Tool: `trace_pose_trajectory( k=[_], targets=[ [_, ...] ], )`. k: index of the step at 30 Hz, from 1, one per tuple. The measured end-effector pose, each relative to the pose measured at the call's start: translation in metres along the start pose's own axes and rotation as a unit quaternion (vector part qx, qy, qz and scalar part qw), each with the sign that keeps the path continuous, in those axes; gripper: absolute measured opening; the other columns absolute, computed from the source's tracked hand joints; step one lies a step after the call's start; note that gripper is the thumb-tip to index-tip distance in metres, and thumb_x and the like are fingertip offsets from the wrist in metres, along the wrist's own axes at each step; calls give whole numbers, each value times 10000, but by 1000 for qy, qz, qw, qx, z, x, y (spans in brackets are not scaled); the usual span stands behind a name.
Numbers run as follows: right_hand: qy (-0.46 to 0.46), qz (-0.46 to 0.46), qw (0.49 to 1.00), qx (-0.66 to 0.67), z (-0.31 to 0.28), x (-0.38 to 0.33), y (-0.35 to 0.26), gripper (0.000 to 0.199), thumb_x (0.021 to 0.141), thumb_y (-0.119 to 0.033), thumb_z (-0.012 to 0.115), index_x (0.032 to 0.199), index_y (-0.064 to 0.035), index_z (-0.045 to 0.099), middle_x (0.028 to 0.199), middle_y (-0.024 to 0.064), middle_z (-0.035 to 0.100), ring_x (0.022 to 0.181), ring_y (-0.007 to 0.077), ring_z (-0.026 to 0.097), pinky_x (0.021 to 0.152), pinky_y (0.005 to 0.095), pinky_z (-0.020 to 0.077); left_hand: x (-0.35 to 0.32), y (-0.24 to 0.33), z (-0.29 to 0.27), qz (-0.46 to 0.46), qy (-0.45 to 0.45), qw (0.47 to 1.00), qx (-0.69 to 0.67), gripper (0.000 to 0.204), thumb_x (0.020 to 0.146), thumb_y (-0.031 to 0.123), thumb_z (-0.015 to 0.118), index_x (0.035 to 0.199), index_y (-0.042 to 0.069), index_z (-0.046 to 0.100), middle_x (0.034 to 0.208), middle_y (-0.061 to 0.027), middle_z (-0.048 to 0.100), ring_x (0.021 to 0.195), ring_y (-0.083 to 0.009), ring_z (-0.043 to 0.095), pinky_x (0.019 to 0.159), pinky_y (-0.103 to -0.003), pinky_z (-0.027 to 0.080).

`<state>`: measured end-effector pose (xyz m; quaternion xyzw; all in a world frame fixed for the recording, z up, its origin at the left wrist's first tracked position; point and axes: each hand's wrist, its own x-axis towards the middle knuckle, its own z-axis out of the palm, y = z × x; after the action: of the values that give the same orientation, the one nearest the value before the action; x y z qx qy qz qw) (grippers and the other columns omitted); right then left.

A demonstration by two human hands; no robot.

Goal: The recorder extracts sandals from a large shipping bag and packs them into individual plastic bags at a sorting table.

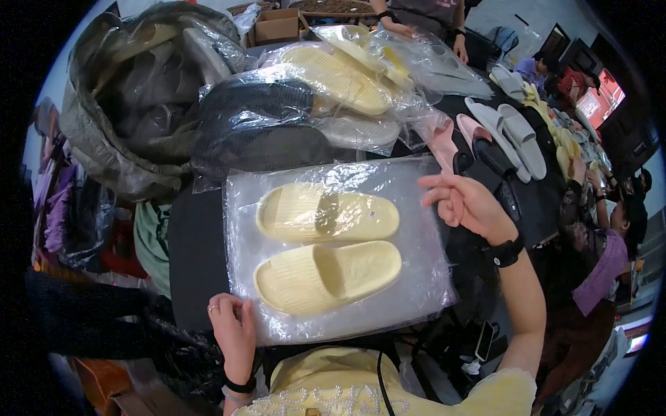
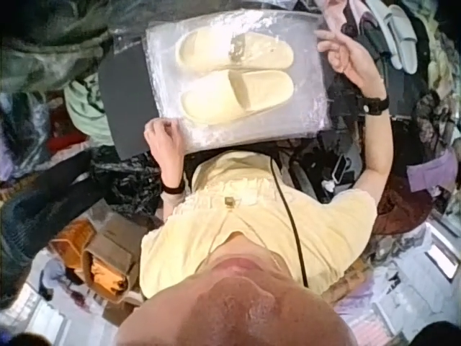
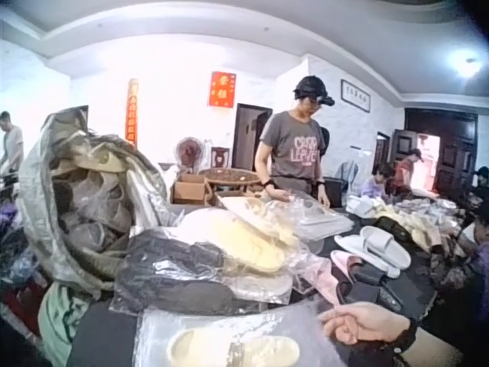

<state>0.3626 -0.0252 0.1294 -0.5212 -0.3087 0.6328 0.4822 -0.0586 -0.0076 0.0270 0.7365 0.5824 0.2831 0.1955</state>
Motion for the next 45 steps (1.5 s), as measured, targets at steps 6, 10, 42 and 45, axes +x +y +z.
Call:
trace_pose_trajectory(
  k=[6, 10, 42, 45],
  targets=[
    [-29, 3, 960, -278, -10, 18, 32, 345, 911, -185, 500, 1206, -7, 522, 941, 82, 643, 616, 114, 555, 566, 232, 473, -1, 11, 11, 134, -4, 991, -14, 594, 875, 198, 543, 1346, -48, 279, 1414, -253, 266, 1331, -398, 223, 1062, -452, 230],
    [-233, 154, 906, -317, 35, 20, 13, 425, 885, -197, 580, 1272, -47, 487, 1005, 48, 643, 730, 84, 580, 667, 225, 491, -4, 5, 33, 92, -126, 986, 51, 770, 914, 526, 316, 1395, -57, 173, 1456, -253, 155, 1360, -381, 145, 1091, -492, 99],
    [256, -78, 673, -690, -63, -28, 69, 169, 721, -142, 566, 761, 8, 634, 749, 236, 597, 745, 392, 589, 634, 440, 468, 2, 10, 22, 125, -151, 974, 118, 766, 829, 443, 563, 1353, -52, 303, 1440, -260, 207, 1345, -402, 182, 1064, -525, 153],
    [380, -101, 672, -628, -57, -56, 42, 160, 751, -100, 558, 797, 43, 612, 766, 242, 609, 749, 391, 604, 630, 437, 459, 2, 8, 15, 132, -159, 970, 129, 720, 844, 415, 551, 1349, -42, 317, 1438, -252, 216, 1346, -404, 179, 1064, -530, 158]
  ],
)
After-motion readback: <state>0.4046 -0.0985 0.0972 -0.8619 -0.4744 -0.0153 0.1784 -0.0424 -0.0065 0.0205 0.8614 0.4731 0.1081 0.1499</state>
